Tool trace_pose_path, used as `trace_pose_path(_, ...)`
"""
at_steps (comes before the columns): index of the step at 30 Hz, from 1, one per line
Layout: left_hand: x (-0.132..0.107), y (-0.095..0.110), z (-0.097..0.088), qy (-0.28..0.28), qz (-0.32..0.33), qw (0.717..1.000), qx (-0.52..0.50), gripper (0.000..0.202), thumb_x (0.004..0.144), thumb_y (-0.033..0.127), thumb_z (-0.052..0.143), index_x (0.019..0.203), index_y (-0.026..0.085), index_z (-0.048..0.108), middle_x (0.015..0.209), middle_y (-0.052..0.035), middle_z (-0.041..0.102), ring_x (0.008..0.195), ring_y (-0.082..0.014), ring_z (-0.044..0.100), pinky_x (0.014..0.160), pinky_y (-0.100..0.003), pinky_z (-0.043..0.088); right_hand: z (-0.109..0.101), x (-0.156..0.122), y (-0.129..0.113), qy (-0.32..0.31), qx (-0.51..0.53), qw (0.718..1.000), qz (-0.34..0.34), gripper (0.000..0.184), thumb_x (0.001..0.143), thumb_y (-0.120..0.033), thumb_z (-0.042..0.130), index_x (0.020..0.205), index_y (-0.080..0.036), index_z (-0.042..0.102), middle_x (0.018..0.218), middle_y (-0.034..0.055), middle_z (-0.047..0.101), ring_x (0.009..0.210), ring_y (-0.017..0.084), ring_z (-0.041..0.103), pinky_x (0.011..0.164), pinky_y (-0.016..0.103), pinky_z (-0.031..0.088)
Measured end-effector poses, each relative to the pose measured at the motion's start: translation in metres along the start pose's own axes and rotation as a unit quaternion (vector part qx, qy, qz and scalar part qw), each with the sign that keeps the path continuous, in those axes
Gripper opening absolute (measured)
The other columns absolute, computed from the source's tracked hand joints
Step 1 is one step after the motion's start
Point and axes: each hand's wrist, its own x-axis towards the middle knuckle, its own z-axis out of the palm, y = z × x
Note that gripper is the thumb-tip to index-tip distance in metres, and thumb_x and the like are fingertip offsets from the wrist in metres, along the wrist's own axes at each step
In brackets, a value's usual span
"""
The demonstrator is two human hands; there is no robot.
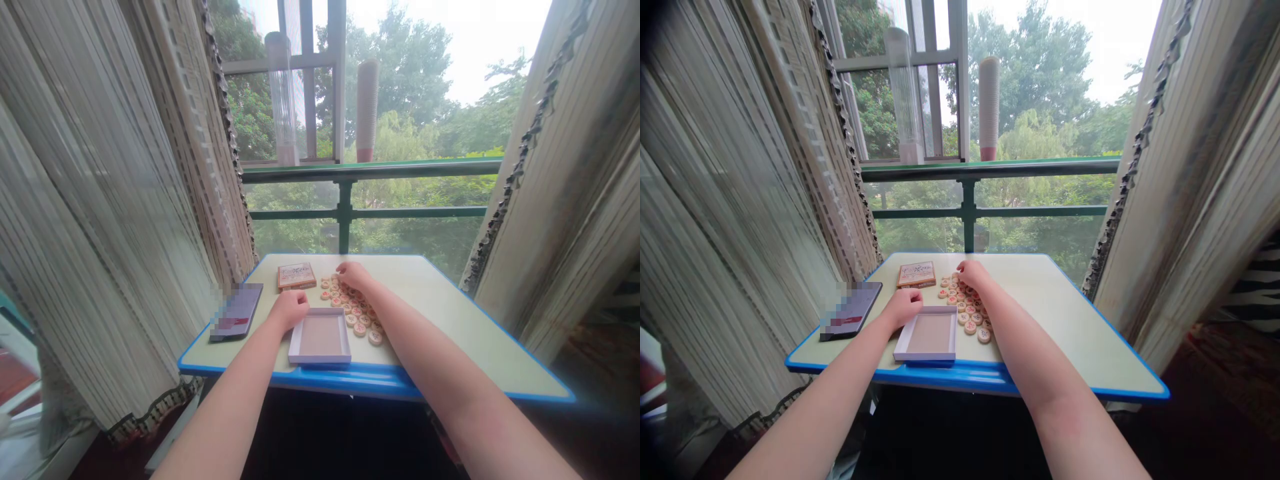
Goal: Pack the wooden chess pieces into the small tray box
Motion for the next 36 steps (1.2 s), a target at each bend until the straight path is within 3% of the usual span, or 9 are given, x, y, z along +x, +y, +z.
trace_pose_path(3,-0.001,0.001,-0.001,0.003,0.001,1.000,-0.001,0.010,0.060,0.014,0.045,0.053,0.016,0.052,0.056,0.0002,0.055,0.060,-0.0131,0.049,0.056,-0.023,0.035,0.000,0.002,0.000,0.004,-0.001,1.000,-0.008,0.035,0.079,-0.027,0.055,0.112,-0.021,0.063,0.101,0.0047,0.068,0.096,0.019,0.058,0.083,0.024,0.041)
trace_pose_path(7,-0.001,0.003,-0.002,-0.001,-0.005,1.000,-0.002,0.010,0.060,0.014,0.045,0.053,0.016,0.052,0.055,0.0005,0.055,0.059,-0.0130,0.049,0.055,-0.023,0.035,0.001,0.004,-0.004,-0.006,-0.009,1.000,-0.020,0.024,0.079,-0.034,0.055,0.093,-0.022,0.071,0.100,0.0058,0.068,0.102,0.021,0.055,0.094,0.028,0.034)
trace_pose_path(11,-0.001,0.003,-0.002,-0.002,-0.007,1.000,-0.010,0.009,0.060,0.014,0.045,0.053,0.016,0.052,0.055,0.0006,0.055,0.059,-0.0129,0.049,0.055,-0.023,0.035,-0.001,0.004,-0.007,-0.021,-0.004,1.000,0.000,0.021,0.075,-0.034,0.060,0.086,-0.020,0.072,0.085,0.0064,0.070,0.097,0.023,0.056,0.087,0.027,0.039)
trace_pose_path(16,0.000,-0.001,0.000,0.000,-0.006,1.000,-0.029,0.009,0.059,0.015,0.046,0.053,0.016,0.053,0.054,0.0005,0.055,0.060,-0.0136,0.050,0.058,-0.024,0.037,-0.003,0.003,-0.007,-0.013,0.001,1.000,0.004,0.035,0.076,-0.036,0.059,0.108,-0.022,0.066,0.102,0.0050,0.068,0.106,0.023,0.051,0.087,0.027,0.040)
trace_pose_path(19,0.001,-0.002,0.001,0.001,-0.006,1.000,-0.027,0.010,0.060,0.015,0.045,0.054,0.016,0.053,0.054,0.0008,0.055,0.060,-0.0135,0.050,0.058,-0.024,0.037,-0.004,0.001,-0.010,-0.024,-0.003,1.000,-0.010,0.026,0.073,-0.038,0.063,0.093,-0.024,0.071,0.091,0.0042,0.070,0.105,0.023,0.052,0.087,0.027,0.039)
trace_pose_path(22,0.000,-0.001,0.001,0.002,-0.005,1.000,-0.020,0.010,0.060,0.015,0.045,0.054,0.016,0.053,0.055,0.0008,0.055,0.060,-0.0134,0.050,0.057,-0.024,0.037,-0.008,-0.001,-0.012,-0.028,0.000,1.000,-0.008,0.020,0.070,-0.034,0.064,0.083,-0.021,0.072,0.082,0.0057,0.070,0.097,0.023,0.055,0.079,0.025,0.043)
trace_pose_path(26,0.000,0.000,0.001,0.001,0.001,1.000,-0.013,0.010,0.060,0.014,0.045,0.053,0.016,0.052,0.056,0.0007,0.056,0.061,-0.0135,0.050,0.058,-0.024,0.037,-0.014,-0.003,-0.008,-0.021,0.018,1.000,0.000,0.023,0.071,-0.026,0.063,0.093,-0.019,0.069,0.088,0.0044,0.069,0.080,0.017,0.060,0.066,0.022,0.044)
trace_pose_path(36,0.001,-0.003,0.001,-0.002,0.006,1.000,-0.016,0.011,0.060,0.016,0.044,0.054,0.017,0.053,0.057,0.0005,0.057,0.063,-0.0143,0.051,0.060,-0.024,0.038,-0.017,-0.008,0.003,-0.007,0.015,1.000,0.001,0.023,0.072,-0.012,0.060,0.090,-0.023,0.071,0.094,0.0027,0.069,0.086,0.018,0.061,0.073,0.022,0.044)
